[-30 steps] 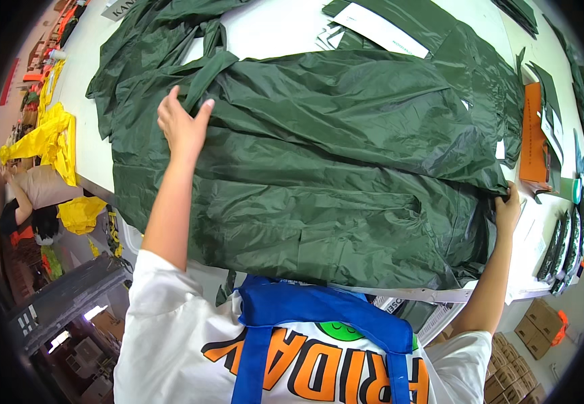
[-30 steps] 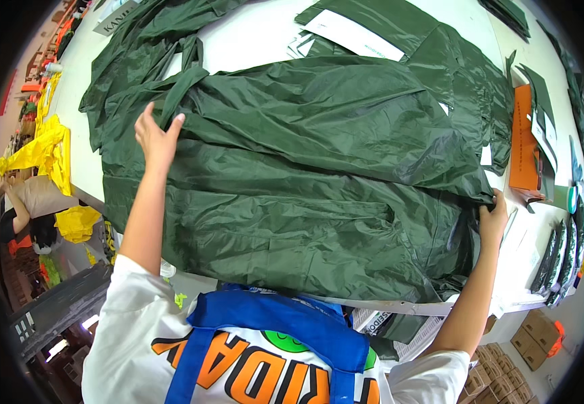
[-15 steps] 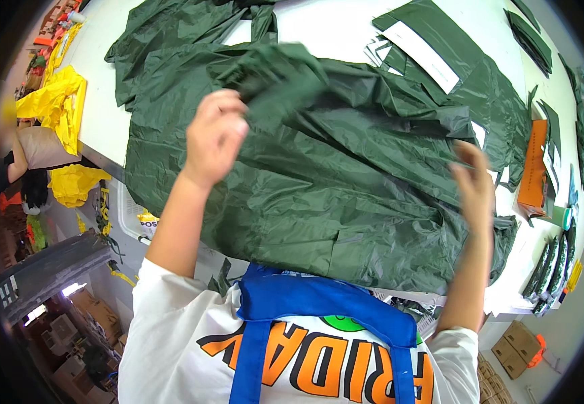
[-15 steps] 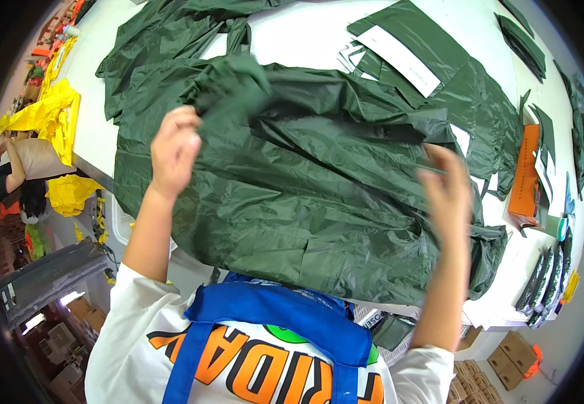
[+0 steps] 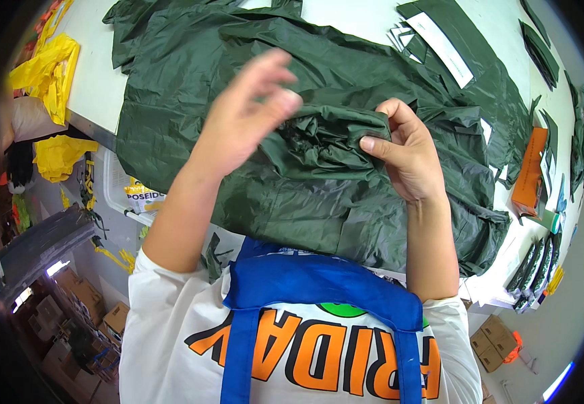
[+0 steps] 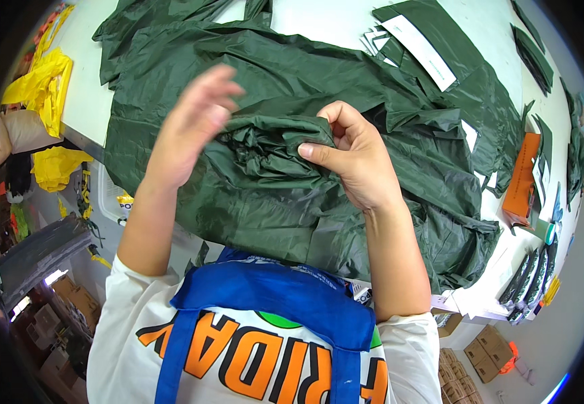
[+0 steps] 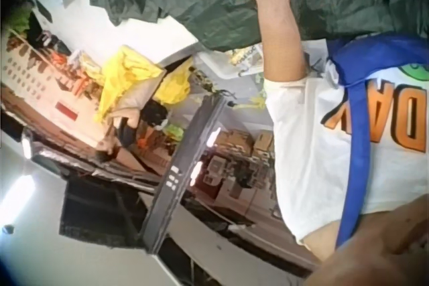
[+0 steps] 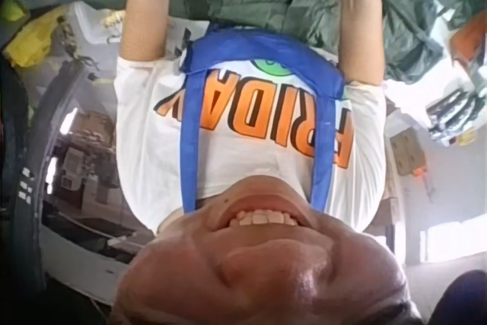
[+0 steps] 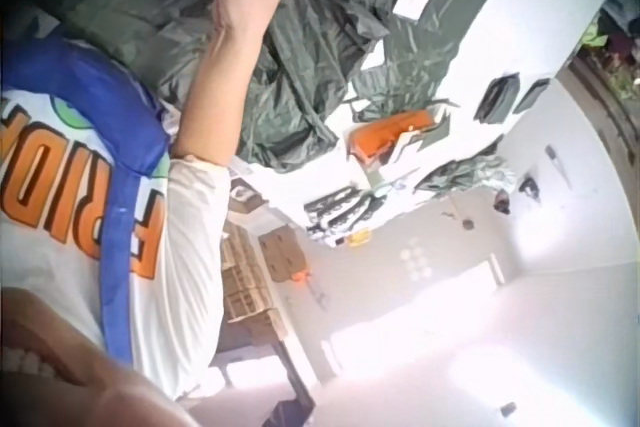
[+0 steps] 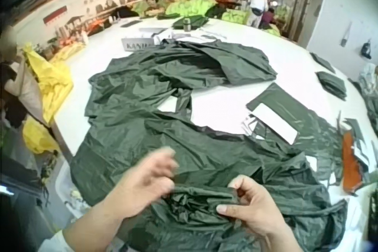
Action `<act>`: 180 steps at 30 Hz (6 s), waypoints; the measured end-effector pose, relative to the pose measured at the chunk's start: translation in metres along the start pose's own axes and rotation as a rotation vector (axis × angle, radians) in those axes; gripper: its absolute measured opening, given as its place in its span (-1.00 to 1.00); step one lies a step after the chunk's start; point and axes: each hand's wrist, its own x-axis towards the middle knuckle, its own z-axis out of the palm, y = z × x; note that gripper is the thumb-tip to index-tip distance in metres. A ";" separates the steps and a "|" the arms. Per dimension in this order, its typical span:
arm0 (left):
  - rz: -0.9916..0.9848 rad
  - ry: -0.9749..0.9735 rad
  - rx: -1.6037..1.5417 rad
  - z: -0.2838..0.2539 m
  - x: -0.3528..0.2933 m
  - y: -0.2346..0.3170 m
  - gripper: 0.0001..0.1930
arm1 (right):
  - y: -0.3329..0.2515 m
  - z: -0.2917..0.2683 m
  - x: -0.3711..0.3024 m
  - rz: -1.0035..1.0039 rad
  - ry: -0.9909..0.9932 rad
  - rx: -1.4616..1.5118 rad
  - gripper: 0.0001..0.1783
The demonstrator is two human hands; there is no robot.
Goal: The person folds a green jacket on a white table. They smooth the fabric, fold the sleeves and body, and place the folded jacket on a stack of similar items.
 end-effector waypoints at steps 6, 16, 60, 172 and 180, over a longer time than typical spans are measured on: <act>-0.160 -0.198 0.074 0.013 0.006 0.011 -0.80 | -0.006 0.012 -0.012 -0.621 0.343 -1.065 -0.69; -0.373 0.450 -0.046 -0.038 0.032 -0.033 -0.75 | -0.003 -0.023 -0.003 -0.405 0.000 -0.974 -0.45; -0.576 0.030 0.374 -0.136 0.179 -0.109 -0.58 | 0.047 -0.301 0.108 -0.510 0.868 -1.875 -0.72; 0.183 -0.026 1.253 0.002 -0.137 -0.179 -0.26 | 0.026 -0.467 -0.227 0.106 0.693 -1.955 -0.63; 0.058 -0.012 1.117 0.002 -0.153 -0.162 -0.27 | -0.001 -0.229 -0.162 -0.164 0.106 -1.457 -0.26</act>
